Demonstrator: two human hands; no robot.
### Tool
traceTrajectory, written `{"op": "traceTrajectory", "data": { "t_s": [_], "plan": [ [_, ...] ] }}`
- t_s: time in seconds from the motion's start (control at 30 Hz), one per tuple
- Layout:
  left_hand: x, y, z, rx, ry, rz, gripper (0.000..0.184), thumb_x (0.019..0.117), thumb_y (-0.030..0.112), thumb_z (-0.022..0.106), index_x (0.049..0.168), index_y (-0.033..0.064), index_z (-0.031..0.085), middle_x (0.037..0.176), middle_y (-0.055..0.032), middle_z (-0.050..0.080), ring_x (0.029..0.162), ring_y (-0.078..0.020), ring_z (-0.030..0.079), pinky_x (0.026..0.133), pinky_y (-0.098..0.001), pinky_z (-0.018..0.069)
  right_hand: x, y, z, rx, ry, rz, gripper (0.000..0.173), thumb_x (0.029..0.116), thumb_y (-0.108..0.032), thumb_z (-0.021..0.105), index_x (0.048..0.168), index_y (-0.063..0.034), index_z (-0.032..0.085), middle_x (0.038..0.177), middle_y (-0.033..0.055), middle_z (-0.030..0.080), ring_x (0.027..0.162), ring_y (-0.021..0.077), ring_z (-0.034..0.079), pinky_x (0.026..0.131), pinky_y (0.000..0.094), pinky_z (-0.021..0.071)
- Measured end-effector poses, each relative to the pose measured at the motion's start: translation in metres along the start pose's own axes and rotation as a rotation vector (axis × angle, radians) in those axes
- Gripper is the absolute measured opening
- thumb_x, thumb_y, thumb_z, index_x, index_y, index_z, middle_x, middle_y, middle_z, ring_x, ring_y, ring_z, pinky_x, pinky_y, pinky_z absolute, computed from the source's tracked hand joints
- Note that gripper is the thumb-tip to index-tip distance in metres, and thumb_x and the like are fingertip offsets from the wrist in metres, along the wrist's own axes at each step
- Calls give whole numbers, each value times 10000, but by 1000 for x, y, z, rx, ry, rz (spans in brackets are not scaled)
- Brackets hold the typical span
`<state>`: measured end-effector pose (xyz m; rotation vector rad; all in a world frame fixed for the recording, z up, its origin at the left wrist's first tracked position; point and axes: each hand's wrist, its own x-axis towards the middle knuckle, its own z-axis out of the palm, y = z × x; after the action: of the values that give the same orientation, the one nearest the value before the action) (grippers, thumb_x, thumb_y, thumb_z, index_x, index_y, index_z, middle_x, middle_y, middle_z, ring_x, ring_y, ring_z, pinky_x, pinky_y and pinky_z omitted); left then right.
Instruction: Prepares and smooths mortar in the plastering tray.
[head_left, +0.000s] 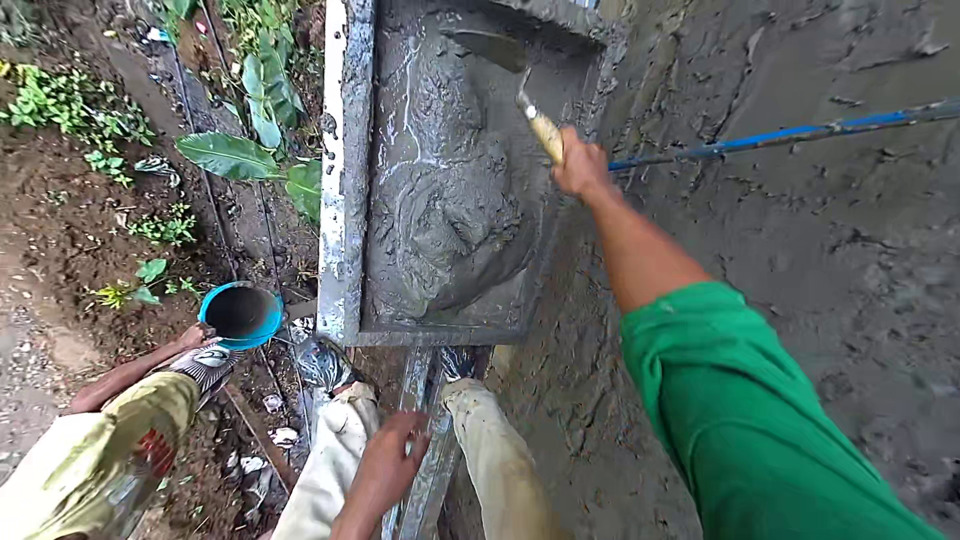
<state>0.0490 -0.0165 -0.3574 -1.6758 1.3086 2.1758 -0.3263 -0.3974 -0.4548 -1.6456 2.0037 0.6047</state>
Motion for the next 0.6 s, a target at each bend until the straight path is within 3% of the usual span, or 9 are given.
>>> {"op": "traceTrajectory", "data": {
  "t_s": [0.07, 0.17, 0.23, 0.33, 0.47, 0.6],
  "plan": [
    [-16, -5, -20, 78, 159, 109, 337, 1006, 275, 591, 1240, 61, 707, 1170, -130, 713, 1055, -273, 702, 954, -496, 566, 50, -18, -4, -3, -1, -21, 674, 901, -91, 689, 1498, -41, 380, 1205, 382, 615, 1102, 590, 613, 866, 753, 468],
    [-29, -11, -41, 144, 373, 199, 342, 989, 293, 586, 1195, 56, 723, 1126, -103, 725, 1021, -222, 707, 905, -445, 586, 77, -34, 28, 243, -127, -27, 670, 927, -81, 667, 1506, -81, 328, 1125, 280, 639, 805, 392, 699, 701, 569, 587],
    [-36, -11, -44, 154, 399, 216, 353, 1000, 314, 567, 1183, 55, 723, 1136, -100, 725, 1037, -203, 702, 912, -410, 582, 56, -29, 64, 386, -218, -25, 711, 920, -61, 678, 1517, -106, 295, 1110, 260, 628, 723, 351, 686, 645, 534, 592],
    [-34, -7, -40, 139, 314, 228, 359, 1007, 316, 568, 1203, 53, 715, 1168, -105, 714, 1061, -209, 695, 929, -417, 576, 16, -11, 84, 336, -302, -104, 697, 908, -44, 690, 1507, -100, 337, 1065, 280, 641, 716, 388, 678, 646, 575, 581],
    [-29, -4, -37, 212, 213, 203, 353, 977, 300, 604, 1218, 66, 716, 1171, -119, 712, 1021, -269, 708, 897, -469, 583, -50, 27, 86, 104, -361, -246, 563, 874, -22, 706, 1390, -65, 485, 982, 282, 671, 843, 473, 681, 734, 668, 538],
    [-26, -4, -43, 240, 225, 192, 358, 969, 296, 621, 1212, 52, 718, 1138, -139, 715, 978, -302, 714, 863, -496, 589, -76, 67, 46, -109, -328, -293, 518, 890, -61, 711, 1372, -111, 529, 925, 242, 689, 864, 469, 685, 728, 667, 526]
  ]
}}
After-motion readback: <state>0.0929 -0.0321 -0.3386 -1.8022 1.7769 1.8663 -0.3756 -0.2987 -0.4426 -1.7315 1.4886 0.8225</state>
